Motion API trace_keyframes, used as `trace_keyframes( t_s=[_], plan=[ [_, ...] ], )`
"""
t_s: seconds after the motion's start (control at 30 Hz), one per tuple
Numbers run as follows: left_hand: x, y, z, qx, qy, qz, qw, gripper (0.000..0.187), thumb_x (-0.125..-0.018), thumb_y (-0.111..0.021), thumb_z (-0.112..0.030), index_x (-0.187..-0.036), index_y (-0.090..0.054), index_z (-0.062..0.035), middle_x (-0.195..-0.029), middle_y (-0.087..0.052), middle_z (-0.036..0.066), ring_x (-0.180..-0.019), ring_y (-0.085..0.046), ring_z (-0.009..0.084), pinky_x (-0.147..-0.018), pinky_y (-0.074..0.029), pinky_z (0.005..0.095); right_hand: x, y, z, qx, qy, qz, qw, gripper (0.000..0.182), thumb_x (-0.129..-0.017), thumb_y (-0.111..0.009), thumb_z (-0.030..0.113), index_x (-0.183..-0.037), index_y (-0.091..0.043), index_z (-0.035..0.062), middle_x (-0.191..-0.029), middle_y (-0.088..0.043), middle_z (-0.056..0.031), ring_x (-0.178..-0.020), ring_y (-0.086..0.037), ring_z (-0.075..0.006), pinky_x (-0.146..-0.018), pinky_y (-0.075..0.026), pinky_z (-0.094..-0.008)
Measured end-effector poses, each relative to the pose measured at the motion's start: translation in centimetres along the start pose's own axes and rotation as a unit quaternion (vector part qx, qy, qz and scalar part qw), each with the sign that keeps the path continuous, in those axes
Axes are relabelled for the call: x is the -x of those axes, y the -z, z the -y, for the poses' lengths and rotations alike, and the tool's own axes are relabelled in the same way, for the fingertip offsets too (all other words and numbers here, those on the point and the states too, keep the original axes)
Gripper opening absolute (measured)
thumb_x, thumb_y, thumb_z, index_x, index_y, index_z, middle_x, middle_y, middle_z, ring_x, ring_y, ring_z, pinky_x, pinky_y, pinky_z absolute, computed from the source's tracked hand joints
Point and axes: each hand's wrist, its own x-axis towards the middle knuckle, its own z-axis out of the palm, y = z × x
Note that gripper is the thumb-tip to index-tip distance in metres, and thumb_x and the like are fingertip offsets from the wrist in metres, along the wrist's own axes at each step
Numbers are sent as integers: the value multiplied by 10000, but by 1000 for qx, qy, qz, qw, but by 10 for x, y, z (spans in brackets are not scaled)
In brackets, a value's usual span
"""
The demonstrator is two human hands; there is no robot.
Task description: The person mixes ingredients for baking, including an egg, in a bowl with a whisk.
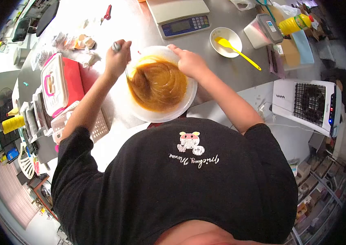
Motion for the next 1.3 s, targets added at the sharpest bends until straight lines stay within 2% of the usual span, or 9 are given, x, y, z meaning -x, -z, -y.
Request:
trace_keyframes(
  t_s=[0.17, 0.27, 0.37, 0.53, 0.63, 0.83, 1.03, 1.17, 1.3],
  plan=[
    [18, -51, 60, 362, -12, -23, 932, 284, -892, -529, -219, -659, -433, -87, -504, -398, -1, -412, -370, 97, -396, -317, 245, 0, 0, -2, 18, -35, -17, 999, 568, -774, -376, 64, -1301, -438, 266, -994, -597, -190, -892, -592, -345, -795, -466, -422],
    [41, -22, 47, 219, 150, 15, 964, 329, -871, -541, -329, -650, -374, -151, -481, -337, 0, -395, -341, 118, -390, -278, 254, 1, 10, -19, 39, -44, -18, 998, 568, -780, -364, 60, -1314, -421, 245, -1050, -602, -157, -923, -594, -327, -807, -471, -422],
    [7, -3, 11, 3, -21, 57, 998, 274, -907, -509, -210, -687, -423, -72, -524, -384, -8, -440, -373, 83, -408, -303, 247, 5, 15, -14, 44, -18, -3, 999, 564, -789, -362, 70, -1318, -416, 256, -1039, -601, -150, -923, -594, -328, -806, -471, -429],
    [4, -72, 62, 260, -46, -131, 956, 319, -891, -506, -294, -647, -393, -121, -502, -371, 3, -434, -359, 123, -417, -310, 285, 9, 19, -1, 59, -68, 3, 996, 550, -799, -357, 83, -1316, -418, 263, -1060, -598, -158, -935, -593, -320, -813, -469, -419],
    [48, -54, 47, 372, 130, 123, 911, 236, -916, -477, -226, -719, -449, -100, -537, -389, -11, -445, -387, 94, -412, -325, 265, 9, 28, -21, 39, -61, 2, 997, 553, -800, -359, 83, -1317, -416, 270, -1068, -596, -154, -934, -593, -319, -811, -471, -420],
    [-25, -33, 11, 158, -146, 8, 977, 265, -924, -479, -168, -681, -431, -73, -535, -427, 3, -459, -389, 92, -428, -329, 254, 4, 14, -28, 19, -30, -40, 999, 586, -762, -373, 38, -1297, -437, 268, -1030, -594, -188, -896, -589, -353, -802, -470, -418],
    [22, -54, 61, 284, 114, 30, 952, 214, -901, -515, -216, -725, -458, -107, -535, -374, -28, -433, -335, 84, -400, -314, 243, 7, 27, -30, 45, -39, -29, 998, 576, -771, -356, 52, -1303, -433, 257, -1041, -596, -185, -893, -591, -353, -798, -470, -419],
    [-27, -41, 5, -2, -56, -11, 998, 261, -919, -480, -209, -710, -436, -58, -518, -417, -3, -432, -370, 80, -410, -316, 236, 6, 23, -33, 18, -15, -28, 999, 579, -768, -362, 51, -1305, -432, 256, -1011, -600, -190, -885, -591, -357, -791, -471, -424],
    [-18, -92, 52, 310, -41, -91, 946, 264, -909, -488, -237, -704, -406, -92, -510, -373, -5, -402, -350, 107, -383, -325, 276, 11, 22, -26, 23, -72, -53, 996, 586, -770, -363, 50, -1311, -415, 270, -1033, -592, -189, -897, -586, -355, -789, -466, -429]
  ],
)
